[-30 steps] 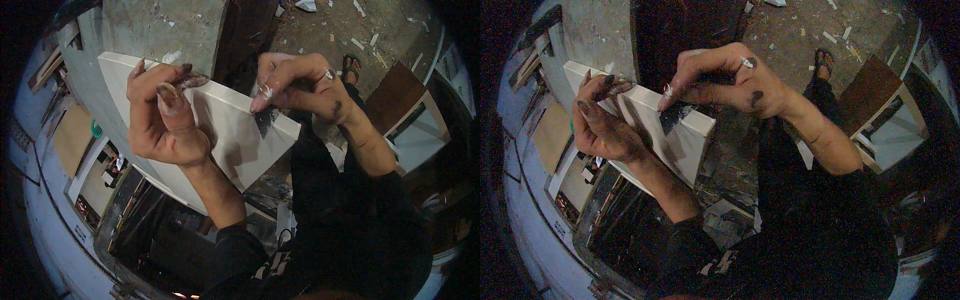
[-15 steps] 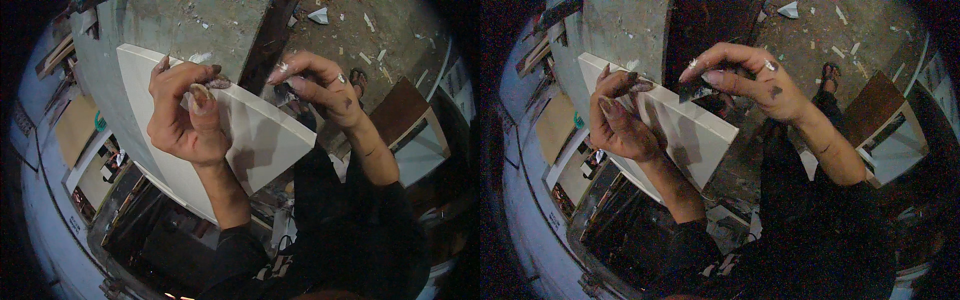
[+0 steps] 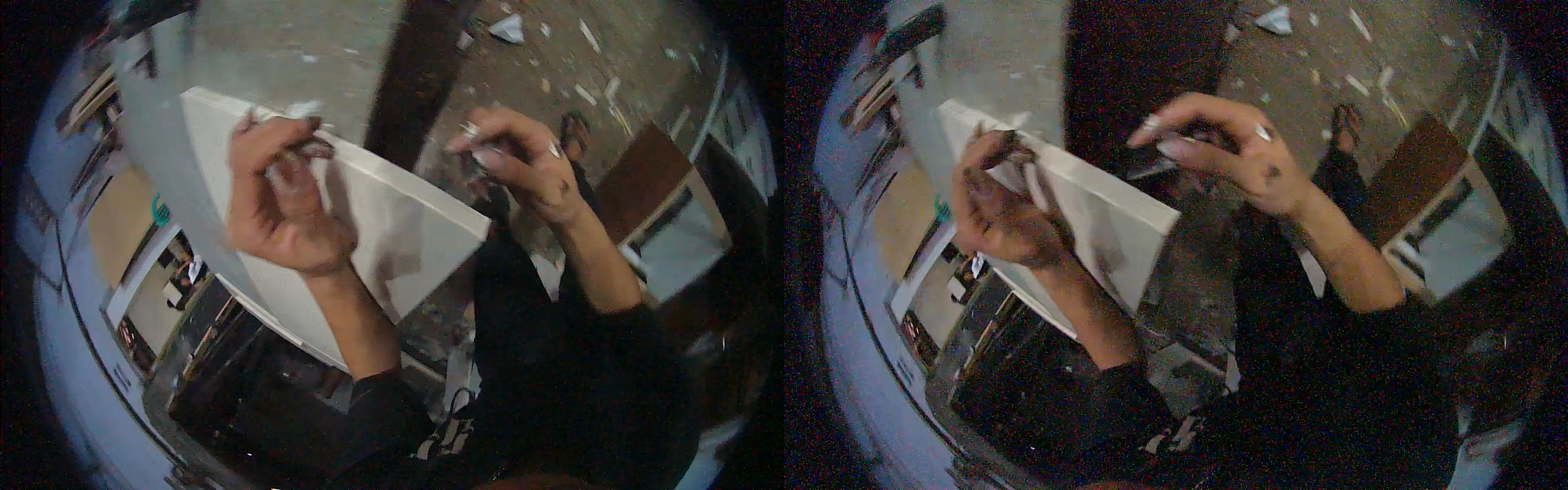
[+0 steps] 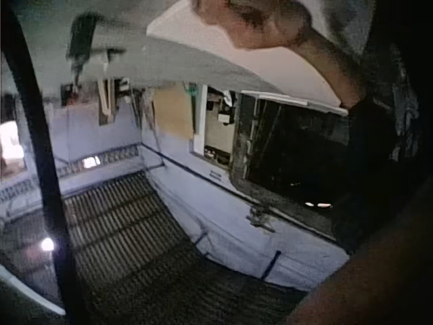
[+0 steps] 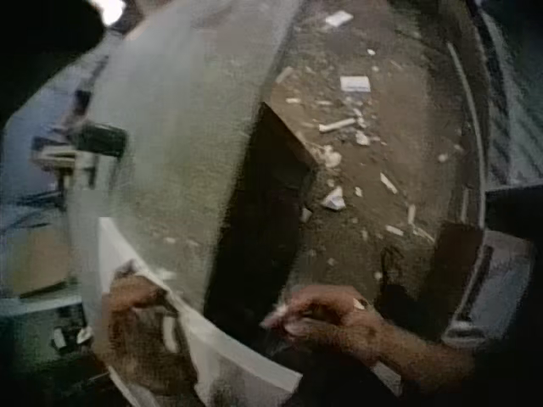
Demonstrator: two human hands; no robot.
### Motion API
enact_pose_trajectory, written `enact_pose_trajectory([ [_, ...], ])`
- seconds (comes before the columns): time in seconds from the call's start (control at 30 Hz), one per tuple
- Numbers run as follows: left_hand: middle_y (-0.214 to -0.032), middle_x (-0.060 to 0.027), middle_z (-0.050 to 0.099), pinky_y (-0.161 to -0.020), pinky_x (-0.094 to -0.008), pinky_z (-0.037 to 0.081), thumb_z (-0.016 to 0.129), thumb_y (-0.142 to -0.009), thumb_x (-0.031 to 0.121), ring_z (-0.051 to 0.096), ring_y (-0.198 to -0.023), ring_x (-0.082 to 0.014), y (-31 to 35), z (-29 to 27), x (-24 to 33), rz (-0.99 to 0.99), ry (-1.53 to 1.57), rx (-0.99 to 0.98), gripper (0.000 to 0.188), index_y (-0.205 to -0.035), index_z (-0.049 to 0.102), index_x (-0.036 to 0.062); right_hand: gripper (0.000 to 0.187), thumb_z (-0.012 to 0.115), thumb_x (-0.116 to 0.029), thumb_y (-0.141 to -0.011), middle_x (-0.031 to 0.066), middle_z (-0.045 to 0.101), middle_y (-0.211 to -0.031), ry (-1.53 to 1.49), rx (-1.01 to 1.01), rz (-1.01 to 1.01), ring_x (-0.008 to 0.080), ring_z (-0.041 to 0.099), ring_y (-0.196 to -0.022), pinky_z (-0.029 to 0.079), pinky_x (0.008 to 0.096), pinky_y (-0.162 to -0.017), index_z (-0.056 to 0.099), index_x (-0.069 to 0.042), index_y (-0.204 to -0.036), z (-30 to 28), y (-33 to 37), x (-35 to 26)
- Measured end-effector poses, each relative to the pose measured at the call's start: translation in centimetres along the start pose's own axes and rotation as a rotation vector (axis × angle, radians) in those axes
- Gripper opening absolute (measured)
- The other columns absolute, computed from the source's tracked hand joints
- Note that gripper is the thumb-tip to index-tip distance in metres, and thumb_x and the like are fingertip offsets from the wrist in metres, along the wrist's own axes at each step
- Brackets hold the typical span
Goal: The person scrapes the edges of white wooden panels using a small blade held in their right hand while supporting the panels with their left hand.
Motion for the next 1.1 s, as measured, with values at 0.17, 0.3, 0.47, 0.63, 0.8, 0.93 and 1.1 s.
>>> enact_pose_trajectory([
  [0.17, -0.095, -0.0132, 0.065, -0.098, -0.0408, 0.040, 0.060, -0.087, 0.009, 0.060, -0.088, -0.0210, -1.0, -2.6, -0.1, -0.101, 0.004, 0.209, 0.018, -0.100, 0.062, -0.0033, 0.020, 0.055, -0.019, -0.095, 0.0114, 0.062, -0.115, -0.188, 0.029, 0.190, 0.0183, 0.060, -0.099, 0.048, 0.0305, -0.085, 0.056, -0.002, -0.106, -0.4, 1.5, 1.5],
  [0.3, -0.108, -0.0147, 0.060, -0.096, -0.0347, 0.042, 0.061, -0.086, 0.004, 0.057, -0.103, -0.0242, 1.3, -5.1, -1.8, -0.228, -0.071, 0.259, 0.025, -0.110, 0.057, -0.0044, 0.024, 0.051, -0.026, -0.098, 0.0181, 0.058, -0.120, -0.505, 0.050, 0.294, 0.0198, 0.063, -0.096, 0.051, 0.0330, -0.083, 0.050, -0.004, -0.105, 2.5, 2.5, 1.6],
  [0.47, -0.126, -0.0208, 0.052, -0.101, -0.0409, 0.039, 0.063, -0.084, 0.012, 0.049, -0.118, -0.0337, 4.9, -6.0, -1.7, -0.294, -0.282, 0.147, 0.045, -0.124, 0.050, -0.0044, 0.021, 0.047, -0.026, -0.100, 0.0209, 0.064, -0.107, -0.615, 0.029, 0.433, 0.0216, 0.067, -0.090, 0.056, 0.0321, -0.078, 0.047, -0.006, -0.103, 3.0, 2.2, 1.1],
  [0.63, -0.134, -0.0234, 0.046, -0.108, -0.0470, 0.030, 0.063, -0.085, 0.020, 0.040, -0.128, -0.0397, 7.7, -3.5, 1.7, -0.252, -0.288, -0.023, 0.057, -0.132, 0.041, -0.0039, 0.023, 0.049, -0.028, -0.098, 0.0211, 0.067, -0.098, -0.550, 0.074, 0.483, 0.0216, 0.068, -0.080, 0.058, 0.0315, -0.069, 0.045, -0.006, -0.103, 0.9, 6.6, 1.4],
  [0.8, -0.137, -0.0249, 0.042, -0.109, -0.0491, 0.027, 0.061, -0.088, 0.027, 0.037, -0.130, -0.0413, 10.8, -2.5, 4.1, -0.239, -0.274, -0.066, 0.060, -0.134, 0.038, -0.0038, 0.026, 0.054, -0.030, -0.096, 0.0204, 0.067, -0.093, -0.547, 0.241, 0.591, 0.0237, 0.068, -0.075, 0.057, 0.0316, -0.065, 0.044, -0.006, -0.101, -0.3, 14.6, 1.3],
  [0.93, -0.137, -0.0248, 0.042, -0.109, -0.0475, 0.027, 0.057, -0.091, 0.029, 0.038, -0.129, -0.0406, 10.0, -1.7, 3.7, -0.370, -0.276, -0.022, 0.059, -0.136, 0.037, -0.0042, 0.028, 0.054, -0.031, -0.095, 0.0207, 0.067, -0.091, -0.518, 0.320, 0.629, 0.0260, 0.068, -0.075, 0.057, 0.0332, -0.066, 0.044, -0.006, -0.103, -2.0, 20.1, 0.8],
  [1.1, -0.128, -0.0229, 0.050, -0.102, -0.0423, 0.035, 0.053, -0.093, 0.020, 0.049, -0.117, -0.0353, 6.2, -1.9, 0.5, -0.308, -0.369, 0.000, 0.047, -0.132, 0.044, -0.0039, 0.025, 0.050, -0.028, -0.097, 0.0208, 0.067, -0.089, -0.507, 0.347, 0.679, 0.0288, 0.069, -0.075, 0.057, 0.0348, -0.067, 0.042, -0.005, -0.101, -2.1, 23.8, 1.3],
])
Point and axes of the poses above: each hand's wrist, its own y-axis away from the middle knuckle, its own z-axis out of the palm, x = y × z, the point moved 10 cm from there along -y, towards the middle knuckle
